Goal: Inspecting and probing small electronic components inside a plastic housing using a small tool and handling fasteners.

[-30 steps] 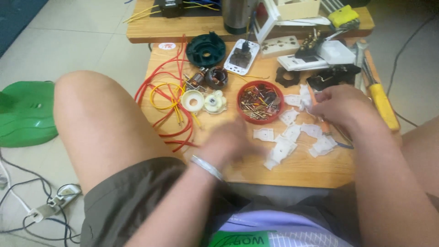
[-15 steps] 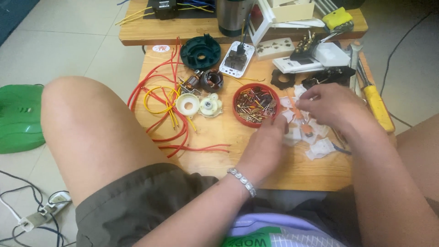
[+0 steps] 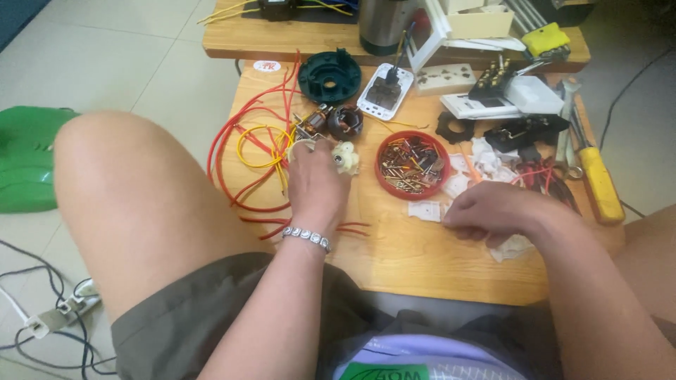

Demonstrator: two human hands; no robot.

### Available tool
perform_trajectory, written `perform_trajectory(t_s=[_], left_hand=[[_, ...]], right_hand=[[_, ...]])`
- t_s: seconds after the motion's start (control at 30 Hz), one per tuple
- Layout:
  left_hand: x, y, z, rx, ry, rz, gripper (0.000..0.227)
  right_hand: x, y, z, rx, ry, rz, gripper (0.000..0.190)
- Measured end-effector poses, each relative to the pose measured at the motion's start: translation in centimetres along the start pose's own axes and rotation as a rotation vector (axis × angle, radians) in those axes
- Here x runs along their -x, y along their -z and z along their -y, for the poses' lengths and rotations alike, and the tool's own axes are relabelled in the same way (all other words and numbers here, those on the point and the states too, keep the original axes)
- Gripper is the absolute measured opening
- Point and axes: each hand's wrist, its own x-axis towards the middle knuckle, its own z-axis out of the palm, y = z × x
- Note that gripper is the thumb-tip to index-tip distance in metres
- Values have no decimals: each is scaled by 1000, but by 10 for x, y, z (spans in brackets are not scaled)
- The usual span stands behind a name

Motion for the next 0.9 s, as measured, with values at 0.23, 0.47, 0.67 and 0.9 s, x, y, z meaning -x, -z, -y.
perform_trajectory(t_s=[0.23,0.47,0.67,0.9], left_hand=[[0,7,-4,14,18,20,49],[-1,19,-6,1,48,39,48],[4,41,-12,6,49,15,46],[21,30,-17,-87,-8,372,52]], right_hand=[[11,3,1,-54,-24,-50,38],[33,10,18,-11,64,-113,32],[38,14,26,3,119,-179,32],[37,7,30,22,131,-205,26]])
